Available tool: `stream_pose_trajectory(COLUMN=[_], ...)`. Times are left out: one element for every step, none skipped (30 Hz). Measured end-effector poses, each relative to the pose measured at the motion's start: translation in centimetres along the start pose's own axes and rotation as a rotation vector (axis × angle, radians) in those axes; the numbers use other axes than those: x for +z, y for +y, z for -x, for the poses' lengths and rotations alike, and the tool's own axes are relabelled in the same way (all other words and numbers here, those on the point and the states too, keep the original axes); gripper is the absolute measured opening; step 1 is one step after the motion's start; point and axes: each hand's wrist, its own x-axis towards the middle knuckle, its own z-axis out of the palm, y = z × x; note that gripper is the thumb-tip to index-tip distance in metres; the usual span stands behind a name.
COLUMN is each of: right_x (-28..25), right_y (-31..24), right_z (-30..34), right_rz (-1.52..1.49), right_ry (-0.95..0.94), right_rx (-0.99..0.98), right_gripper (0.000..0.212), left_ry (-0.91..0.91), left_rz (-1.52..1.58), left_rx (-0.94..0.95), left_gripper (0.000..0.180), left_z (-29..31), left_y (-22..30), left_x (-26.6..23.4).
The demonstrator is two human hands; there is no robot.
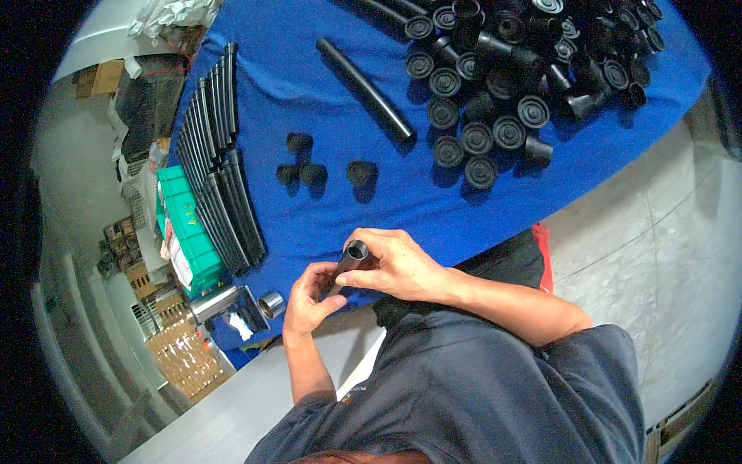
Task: The person assembles black plastic tubes with circular plastic end caps by hand on a workstation.
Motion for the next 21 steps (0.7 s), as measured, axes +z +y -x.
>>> stream_pose_trajectory(right_x=[0.1,0.1,-0.1,0.0,0.2,0.3,0.1,-0.1,-0.1,0.0,0.0,0.1,0.2,0.2,0.0,-0.3,-0.2,-0.2,0.0,0.1,0.3], right_y=[0.0,0.0,-0.5,-0.7,-0.3,0.1,0.0,-0.5,-0.4,-0.1,0.7,0.5,0.1,-0.2,-0.1,0.1,0.4,0.6,0.3,0.3,0.4], right_z=[0.0,0.0,0.0,0.0,-0.1,-0.1,0.1,0.2,0.2,0.1,-0.1,-0.2,-0.2,-0.2,-0.3,-0.3,-0.3,-0.3,-0.2,-0.2,-0.2], right_rz=[0.003,0.015,-0.026,-0.033,-0.011,0.015,0.006,0.002,0.021,0.041,0.089,0.11,-0.107,-0.328,-0.353,-0.339,-0.215,-0.091,-0.15,-0.147,-0.009], right_ry=[-0.001,-0.002,-0.014,0.008,0.031,0.055,0.023,-0.003,0.006,0.014,0.032,0.033,0.029,0.032,-0.001,0.006,-0.034,-0.066,-0.074,-0.071,-0.058], right_rx=[-0.006,-0.011,0.037,0.043,-0.029,-0.098,-0.051,-0.014,-0.024,-0.035,-0.143,-0.141,0.019,0.179,0.167,0.17,0.069,-0.034,0.053,0.055,-0.055], right_gripper=[0.03,0.03,0.034,0.035,0.035,0.035,0.035,0.034,0.033,0.033,0.035,0.035,0.036,0.037,0.038,0.038,0.038,0.038,0.038,0.038,0.038], left_ry=[-0.007,-0.002,0.001,0.019,0.06,0.096,0.166,0.247,0.336,0.525,0.71,0.893,0.985,1.066,1.01,1.004,0.818,0.593,0.604,0.601,0.565], left_rz=[0.01,-0.169,-0.344,-0.368,-0.401,-0.429,-0.562,-0.694,-0.799,-0.969,-0.982,-0.995,-0.889,-0.785,-0.623,-0.608,-0.098,0.397,0.456,0.459,0.552], left_rx=[0.013,-0.037,-0.083,-0.02,0.0,0.021,0.159,0.295,0.414,0.454,0.46,0.455,0.394,0.33,0.21,0.215,0.256,0.293,0.327,0.327,0.38], left_gripper=[0.044,0.043,0.042,0.039,0.038,0.037,0.038,0.039,0.044,0.046,0.042,0.037,0.031,0.026,0.021,0.021,0.025,0.03,0.042,0.042,0.046], left_z=[0.1,0.0,-0.1,-0.2,0.0,0.1,0.0,0.0,0.0,0.1,0.0,0.1,0.5,0.7,0.7,0.3,0.1,-0.8,-1.7,-2.2,-2.5], left_y=[0.1,0.3,0.5,0.9,1.7,2.4,2.6,2.8,2.9,3.1,3.0,2.7,1.2,0.5,-0.1,-0.8,-0.6,0.0,1.0,1.6,2.0], left_x=[0.0,-0.2,0.0,0.3,0.5,0.7,0.7,0.6,0.6,1.1,1.5,1.7,1.1,0.2,-0.1,0.1,0.8,1.6,3.1,3.7,4.0])
